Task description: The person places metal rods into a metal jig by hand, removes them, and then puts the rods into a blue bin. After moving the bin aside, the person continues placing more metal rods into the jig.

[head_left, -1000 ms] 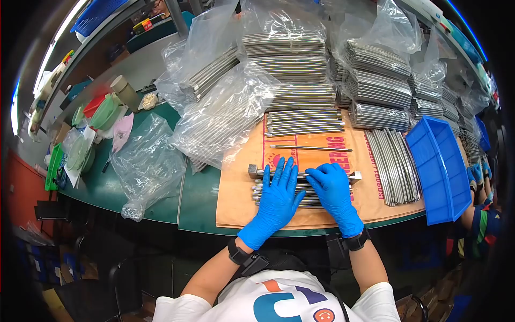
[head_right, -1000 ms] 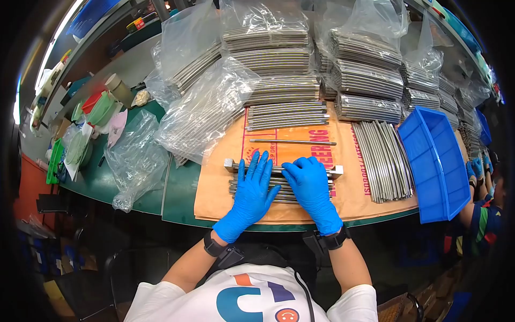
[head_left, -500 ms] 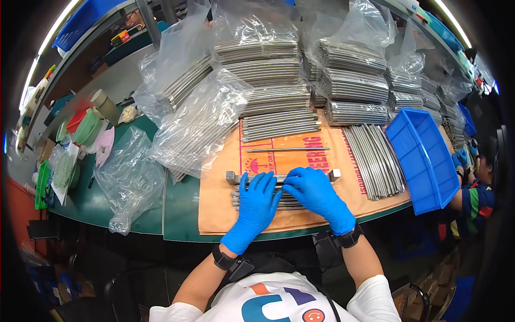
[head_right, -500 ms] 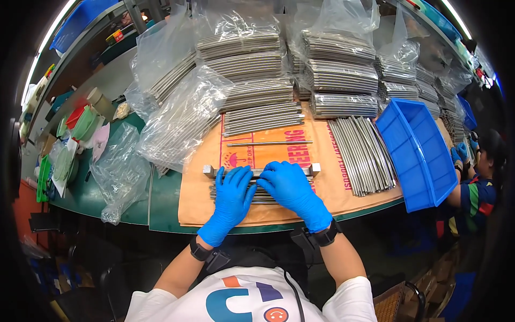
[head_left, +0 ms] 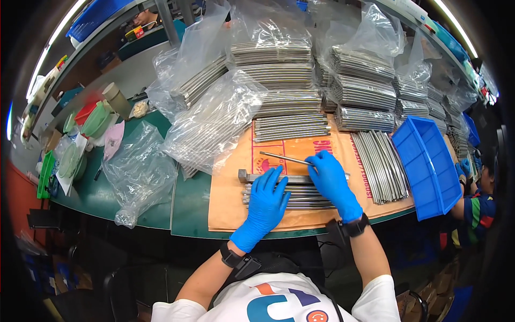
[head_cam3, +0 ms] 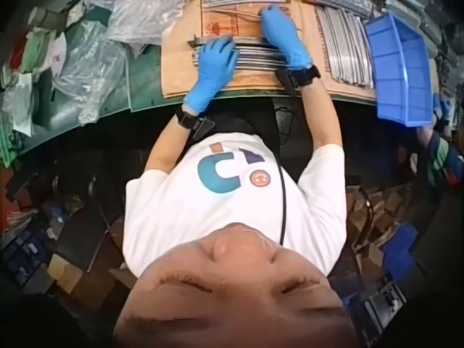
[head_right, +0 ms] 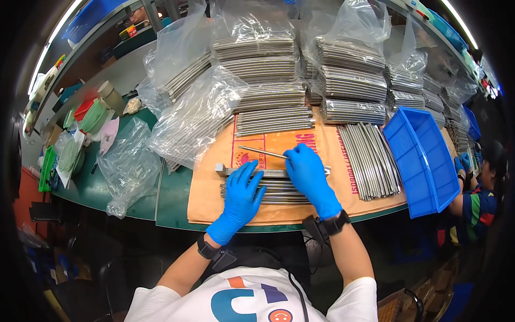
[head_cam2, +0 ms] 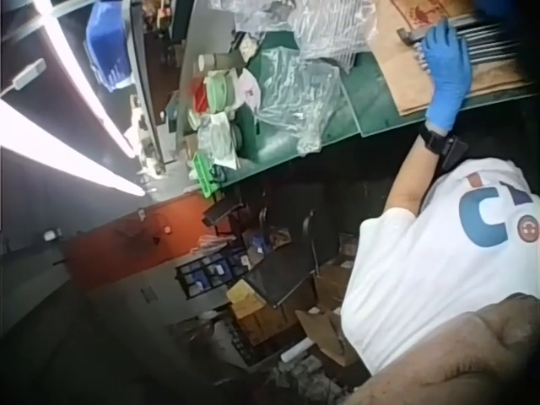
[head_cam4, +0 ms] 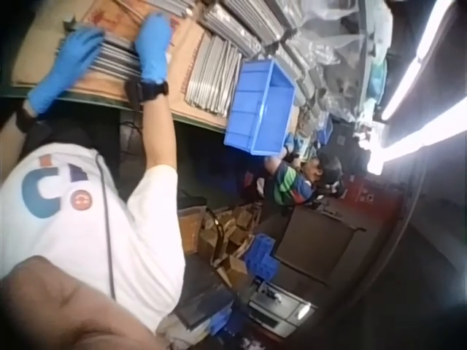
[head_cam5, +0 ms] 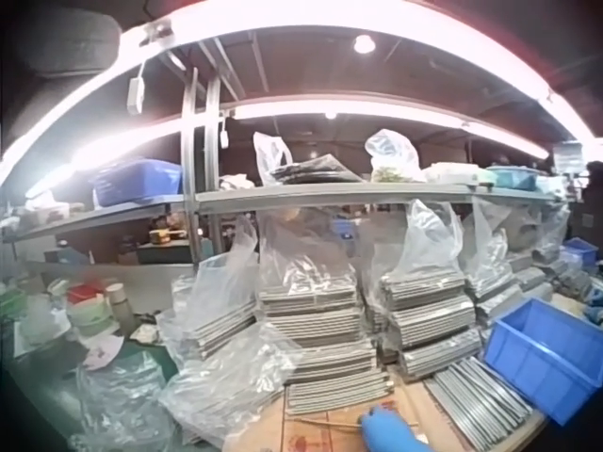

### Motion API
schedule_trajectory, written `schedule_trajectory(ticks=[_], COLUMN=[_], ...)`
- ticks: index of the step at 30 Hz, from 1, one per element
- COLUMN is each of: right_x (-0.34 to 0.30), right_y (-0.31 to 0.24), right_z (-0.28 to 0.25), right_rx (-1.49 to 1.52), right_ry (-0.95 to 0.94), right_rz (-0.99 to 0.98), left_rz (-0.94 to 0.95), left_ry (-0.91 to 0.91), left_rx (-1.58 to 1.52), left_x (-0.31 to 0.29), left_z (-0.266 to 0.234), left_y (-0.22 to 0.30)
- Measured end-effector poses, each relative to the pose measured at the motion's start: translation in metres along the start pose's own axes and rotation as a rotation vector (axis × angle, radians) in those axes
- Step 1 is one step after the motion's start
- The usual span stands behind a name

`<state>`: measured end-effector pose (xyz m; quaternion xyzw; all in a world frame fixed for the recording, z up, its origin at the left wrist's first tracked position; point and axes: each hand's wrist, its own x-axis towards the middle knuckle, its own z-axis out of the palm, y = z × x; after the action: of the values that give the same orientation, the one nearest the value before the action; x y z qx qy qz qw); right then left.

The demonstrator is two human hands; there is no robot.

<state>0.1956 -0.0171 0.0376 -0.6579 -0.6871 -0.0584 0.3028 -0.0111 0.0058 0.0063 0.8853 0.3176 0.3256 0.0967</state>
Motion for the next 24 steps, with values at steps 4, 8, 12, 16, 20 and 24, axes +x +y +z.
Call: schedule_trajectory(ticks=[4, 8, 12, 16, 20, 24], right_x=[-0.023, -0.024, -0.021, -0.022, -0.023, -0.021], right_y=[-0.011, -0.021, -0.022, -0.017, -0.017, -0.016], right_z=[-0.01, 0.002, 0.008, 0.011, 0.017, 0.011], right_rx=[-0.002, -0.019, -0.005, 0.005, 0.003, 0.017], right_ry=[-0.067, -0.015, -0.002, -0.006, 0.012, 0.02], right_rz=[-0.016, -0.057, -0.056, -0.04, -0.036, -0.085], left_rz=[0.084, 0.042, 0.007, -0.014, -0.012, -0.012], left_ry=[-0.078, -0.132, -0.116, -0.134, -0.143, -0.071], left_rx=[0.164, 0.182, 0.191, 0.196, 0.259, 0.199], left_x=[0.007, 0.006, 0.008, 0.01, 0.008, 0.01], left_z=[0.001, 0.004, 0.002, 0.006, 0.006, 0.006], left_y=[0.006, 0.003, 0.005, 0.007, 0.002, 0.005])
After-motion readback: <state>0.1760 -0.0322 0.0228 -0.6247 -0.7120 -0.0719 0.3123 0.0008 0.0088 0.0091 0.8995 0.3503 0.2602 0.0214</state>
